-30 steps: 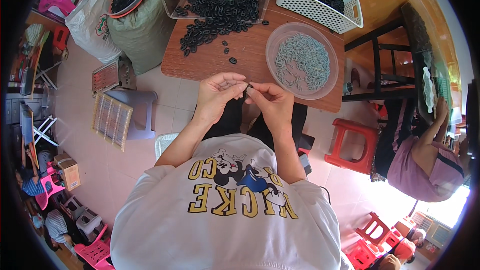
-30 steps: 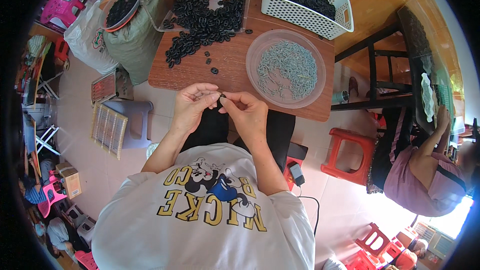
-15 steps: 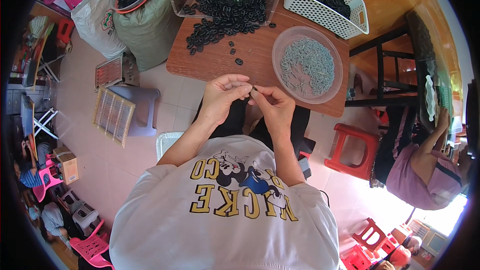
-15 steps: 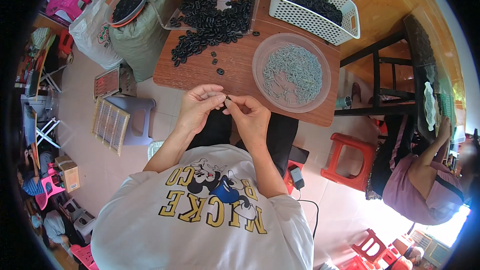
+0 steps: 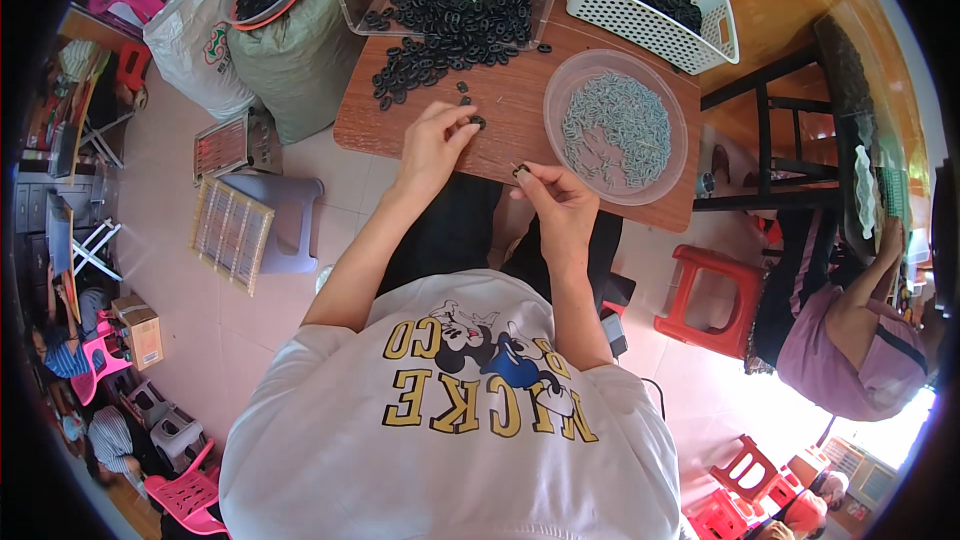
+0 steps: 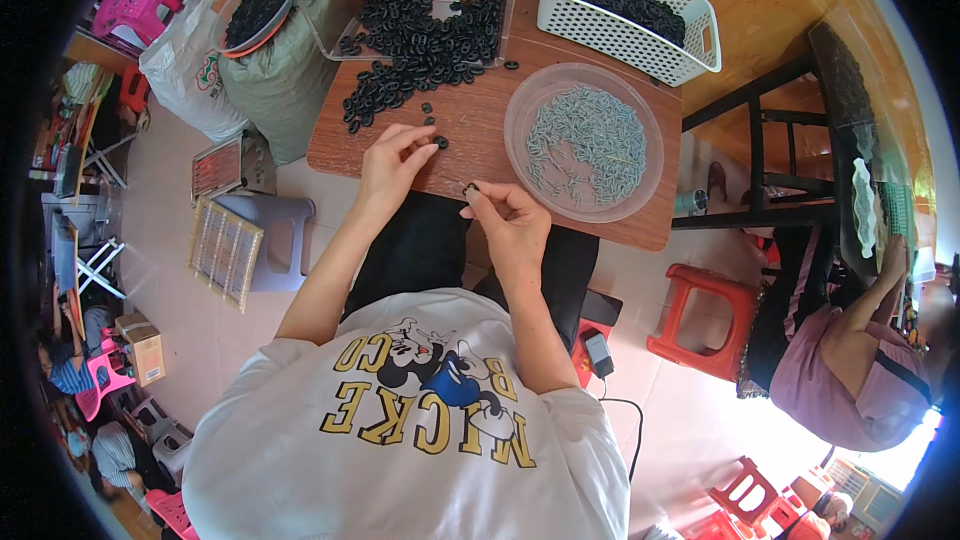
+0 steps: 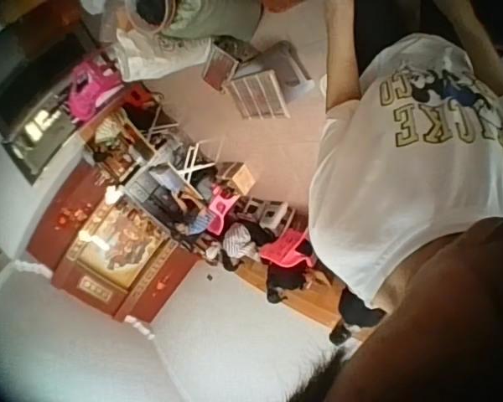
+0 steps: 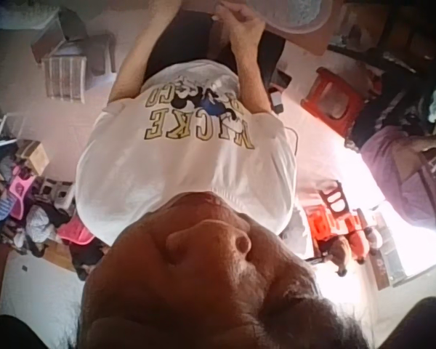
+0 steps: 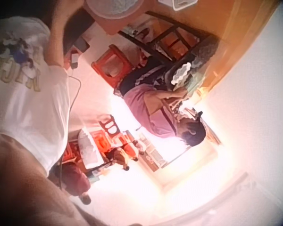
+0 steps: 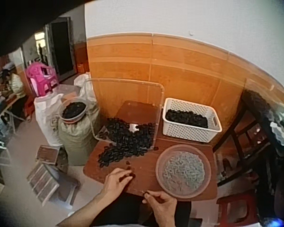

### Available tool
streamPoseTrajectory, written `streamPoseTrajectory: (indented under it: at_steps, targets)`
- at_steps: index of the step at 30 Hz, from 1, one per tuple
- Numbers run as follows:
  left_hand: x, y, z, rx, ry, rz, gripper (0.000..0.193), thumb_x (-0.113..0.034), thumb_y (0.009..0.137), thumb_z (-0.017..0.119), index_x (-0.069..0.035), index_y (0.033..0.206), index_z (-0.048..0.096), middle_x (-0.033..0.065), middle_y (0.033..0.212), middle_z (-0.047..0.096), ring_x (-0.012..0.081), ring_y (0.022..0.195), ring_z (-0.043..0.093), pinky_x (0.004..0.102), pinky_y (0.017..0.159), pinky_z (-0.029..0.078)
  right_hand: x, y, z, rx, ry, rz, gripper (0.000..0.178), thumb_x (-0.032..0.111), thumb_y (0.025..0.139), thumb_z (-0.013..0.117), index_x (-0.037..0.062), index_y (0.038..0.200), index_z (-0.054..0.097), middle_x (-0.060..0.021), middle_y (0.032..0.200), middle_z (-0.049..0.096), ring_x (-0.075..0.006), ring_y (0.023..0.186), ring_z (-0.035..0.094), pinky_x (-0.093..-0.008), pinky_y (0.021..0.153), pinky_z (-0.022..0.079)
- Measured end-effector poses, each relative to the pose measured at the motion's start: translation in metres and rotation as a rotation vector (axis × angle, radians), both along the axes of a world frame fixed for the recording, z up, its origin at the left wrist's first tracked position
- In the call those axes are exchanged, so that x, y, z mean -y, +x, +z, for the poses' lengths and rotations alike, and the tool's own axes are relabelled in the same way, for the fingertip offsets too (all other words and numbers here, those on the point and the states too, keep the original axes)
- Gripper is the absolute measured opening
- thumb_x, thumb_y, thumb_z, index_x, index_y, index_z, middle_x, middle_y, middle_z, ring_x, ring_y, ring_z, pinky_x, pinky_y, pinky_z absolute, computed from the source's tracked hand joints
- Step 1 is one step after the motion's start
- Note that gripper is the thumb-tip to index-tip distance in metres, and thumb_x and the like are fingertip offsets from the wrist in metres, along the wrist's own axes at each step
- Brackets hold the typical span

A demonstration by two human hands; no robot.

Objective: The person sits at a table and repeatedly picks up small black plastic components and light blue metal pins. They insert the pins into the plastic components by hand and place the assembled units into a white basket.

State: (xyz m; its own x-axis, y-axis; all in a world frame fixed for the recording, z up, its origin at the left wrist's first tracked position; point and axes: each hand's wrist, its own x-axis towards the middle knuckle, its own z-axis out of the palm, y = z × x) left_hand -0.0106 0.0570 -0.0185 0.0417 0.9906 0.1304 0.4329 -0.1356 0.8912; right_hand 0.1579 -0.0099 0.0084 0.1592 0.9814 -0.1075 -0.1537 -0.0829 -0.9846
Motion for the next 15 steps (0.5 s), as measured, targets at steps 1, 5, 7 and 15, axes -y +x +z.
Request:
streamPoseTrajectory:
  at_steps: [1,5,7,15]
  targets:
    - [-0.005,0.001,0.003,-0.143,0.111,-0.012,0.025,-0.006,0.082,0.064,0.000,0.106,0.063,0.0111,0.088,0.059,0.0221,0.075,0.058,0.0318,0.068,0.046,0.000,0.000,0.002,0.001,-0.004,-0.005,0.011,0.000,0.081,0.065,-0.0057,0.091,0.065,-0.0073,0.079,0.066,-0.0108,0.067,0.063,-0.0202,0.063,0.049]
    - [-0.015,-0.001,-0.020,-0.320,0.185,-0.089,0.027,-0.005,0.079,0.066,0.001,0.105,0.063,0.0116,0.093,0.055,0.0258,0.082,0.056,0.0333,0.072,0.045,0.003,0.000,-0.002,-0.029,-0.031,0.028,0.011,0.000,0.081,0.066,-0.0054,0.090,0.065,-0.0069,0.080,0.065,-0.0104,0.068,0.063,-0.0199,0.063,0.049]
    - [-0.015,0.000,-0.021,-0.289,0.215,-0.067,0.024,-0.005,0.079,0.066,0.001,0.102,0.063,0.0116,0.090,0.055,0.0256,0.079,0.056,0.0336,0.070,0.045,0.002,0.001,-0.005,-0.033,-0.030,0.035,0.011,0.000,0.081,0.066,-0.0051,0.090,0.065,-0.0065,0.079,0.065,-0.0102,0.068,0.063,-0.0198,0.063,0.049]
    - [-0.007,0.003,-0.013,0.201,-0.125,-0.011,0.018,-0.002,0.080,0.066,0.002,0.097,0.064,0.0090,0.087,0.066,0.0169,0.072,0.063,0.0268,0.067,0.050,-0.009,0.001,-0.017,-0.210,-0.017,0.064,0.011,0.003,0.082,0.065,-0.0031,0.092,0.064,-0.0068,0.081,0.066,-0.0111,0.067,0.062,-0.0214,0.064,0.047]
